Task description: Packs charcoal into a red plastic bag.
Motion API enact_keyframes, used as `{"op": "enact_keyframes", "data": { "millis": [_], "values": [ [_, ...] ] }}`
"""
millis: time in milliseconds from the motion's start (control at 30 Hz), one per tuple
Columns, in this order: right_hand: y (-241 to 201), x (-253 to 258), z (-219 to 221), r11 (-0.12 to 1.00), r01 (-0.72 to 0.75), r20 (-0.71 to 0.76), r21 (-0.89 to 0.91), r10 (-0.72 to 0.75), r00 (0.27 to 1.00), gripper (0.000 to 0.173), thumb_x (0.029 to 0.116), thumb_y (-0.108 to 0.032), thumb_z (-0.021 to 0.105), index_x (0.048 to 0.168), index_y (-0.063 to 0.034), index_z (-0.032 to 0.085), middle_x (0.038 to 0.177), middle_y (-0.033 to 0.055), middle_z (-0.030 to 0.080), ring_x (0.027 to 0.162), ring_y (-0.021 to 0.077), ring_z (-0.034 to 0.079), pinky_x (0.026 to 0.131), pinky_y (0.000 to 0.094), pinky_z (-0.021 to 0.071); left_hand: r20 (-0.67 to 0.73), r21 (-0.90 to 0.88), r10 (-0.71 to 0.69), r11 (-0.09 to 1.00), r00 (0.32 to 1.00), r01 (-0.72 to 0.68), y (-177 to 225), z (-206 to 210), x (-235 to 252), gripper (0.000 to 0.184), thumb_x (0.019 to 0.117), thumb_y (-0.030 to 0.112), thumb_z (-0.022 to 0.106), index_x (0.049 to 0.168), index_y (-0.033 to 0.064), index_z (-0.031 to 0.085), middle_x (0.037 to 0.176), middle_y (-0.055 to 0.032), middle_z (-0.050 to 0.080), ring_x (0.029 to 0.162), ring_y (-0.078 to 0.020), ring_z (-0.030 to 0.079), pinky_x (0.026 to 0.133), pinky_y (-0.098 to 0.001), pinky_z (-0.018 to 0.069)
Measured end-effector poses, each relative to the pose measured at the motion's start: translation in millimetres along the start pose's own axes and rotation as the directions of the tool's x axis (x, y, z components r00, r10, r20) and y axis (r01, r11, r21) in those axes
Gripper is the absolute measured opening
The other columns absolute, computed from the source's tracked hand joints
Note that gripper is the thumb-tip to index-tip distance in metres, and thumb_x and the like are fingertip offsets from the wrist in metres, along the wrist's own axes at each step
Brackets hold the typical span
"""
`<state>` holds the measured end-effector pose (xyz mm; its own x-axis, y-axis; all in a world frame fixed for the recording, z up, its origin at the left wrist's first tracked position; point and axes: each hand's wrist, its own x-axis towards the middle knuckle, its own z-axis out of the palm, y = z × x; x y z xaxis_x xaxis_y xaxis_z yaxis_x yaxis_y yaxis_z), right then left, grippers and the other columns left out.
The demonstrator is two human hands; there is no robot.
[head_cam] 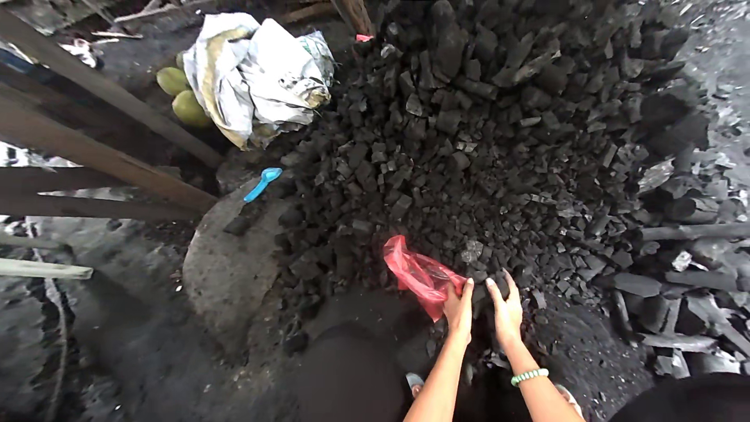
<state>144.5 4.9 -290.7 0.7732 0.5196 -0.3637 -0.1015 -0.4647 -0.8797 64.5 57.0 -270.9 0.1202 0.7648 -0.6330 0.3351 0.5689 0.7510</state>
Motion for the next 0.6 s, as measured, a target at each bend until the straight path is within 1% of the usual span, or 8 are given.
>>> {"op": "enact_keyframes", "data": {
  "millis": [100,167,233,300,367,433,500,600],
  "values": [
    [-2.5,-3.1,7.3,0.984,0.037,0.022,0.174,-0.041,0.999,0.07,0.0942,-0.041,0.067,0.152,-0.0078,0.047,0.16,0.0204,0.037,0.148,0.0348,0.036,0.119,0.0567,0.0312,0.031,-0.041,0.042,0.998,0.999,-0.04,2.7,2.6,-7.5,0.059,0.1055,0.036,0.056,0.153,0.0055,0.043,0.145,-0.0255,0.053,0.139,-0.0371,0.046,0.114,-0.0568,0.035],
    [-3.9,-4.8,7.1,0.924,-0.023,0.056,0.381,0.002,0.998,0.068,0.0957,-0.034,0.064,0.152,-0.0018,0.043,0.155,0.0198,0.043,0.141,0.0273,0.044,0.115,0.0465,0.0387,0.049,0.031,0.133,0.99,0.99,-0.134,5.9,4.7,-12.2,0.058,0.1049,0.034,0.055,0.152,0.001,0.044,0.145,-0.0279,0.052,0.139,-0.0409,0.044,0.117,-0.0581,0.0306],
    [-8.6,-7.3,4.0,0.815,-0.136,0.085,0.563,0.107,0.991,0.063,0.1003,-0.035,0.057,0.151,-0.0016,0.039,0.14,0.017,0.057,0.123,0.0208,0.06,0.102,0.0406,0.0518,0.068,0.177,0.242,0.952,0.968,-0.25,15.0,11.6,-24.3,0.058,0.102,0.034,0.059,0.146,-0.0029,0.05,0.143,-0.031,0.051,0.139,-0.0476,0.041,0.117,-0.0617,0.0296],
    [-17.5,-11.2,-3.7,0.701,-0.265,0.148,0.662,0.224,0.963,0.054,0.1076,-0.042,0.043,0.148,-0.007,0.044,0.131,0.0146,0.063,0.114,0.0214,0.064,0.094,0.0442,0.0551,0.148,0.354,0.308,0.871,0.94,-0.341,26.9,19.5,-40.0,0.057,0.0982,0.04,0.063,0.142,0.004,0.057,0.145,-0.0282,0.051,0.141,-0.0503,0.037,0.11,-0.0686,0.0335],
    [-8.8,-5.9,-8.0,0.579,-0.307,0.185,0.755,0.261,0.948,0.052,0.1105,-0.043,0.028,0.145,-0.0089,0.048,0.127,0.0137,0.064,0.111,0.0225,0.065,0.09,0.0461,0.0555,0.293,0.41,0.302,0.817,0.907,-0.404,39.4,22.1,-48.9,0.058,0.0962,0.045,0.065,0.144,0.0115,0.057,0.147,-0.021,0.052,0.144,-0.0467,0.035,0.108,-0.0706,0.0337],
    [3.5,1.9,-12.6,0.429,-0.312,0.222,0.848,0.247,0.943,0.054,0.1096,-0.045,0.018,0.136,-0.0108,0.049,0.116,0.0097,0.065,0.101,0.0192,0.065,0.083,0.0429,0.0565,0.429,0.316,0.303,0.832,0.851,-0.456,52.7,17.6,-51.5,0.059,0.0964,0.042,0.067,0.145,0.0109,0.055,0.145,-0.0178,0.055,0.142,-0.039,0.042,0.112,-0.0654,0.0347],
    [7.1,6.4,-18.0,0.326,-0.338,0.271,0.883,0.234,0.934,0.052,0.1085,-0.049,0.02,0.119,-0.0144,0.058,0.095,0.0037,0.071,0.083,0.0143,0.071,0.068,0.0365,0.0613,0.507,0.166,0.302,0.885,0.807,-0.435,71.2,4.9,-51.8,0.053,0.1004,0.035,0.064,0.145,0.0081,0.054,0.143,-0.0171,0.057,0.135,-0.0311,0.052,0.112,-0.0556,0.0408],
    [5.5,8.3,-26.3,0.278,-0.419,0.351,0.864,0.263,0.899,0.056,0.1047,-0.061,0.028,0.115,-0.0163,0.06,0.092,0.0062,0.071,0.082,0.0219,0.072,0.067,0.0473,0.0613,0.486,0.045,0.178,0.972,0.855,-0.229,100.2,-27.7,-40.4,0.049,0.1066,0.042,0.049,0.145,0.0112,0.055,0.146,-0.0138,0.055,0.134,-0.03,0.051,0.111,-0.0543,0.0404]
  ]
}}
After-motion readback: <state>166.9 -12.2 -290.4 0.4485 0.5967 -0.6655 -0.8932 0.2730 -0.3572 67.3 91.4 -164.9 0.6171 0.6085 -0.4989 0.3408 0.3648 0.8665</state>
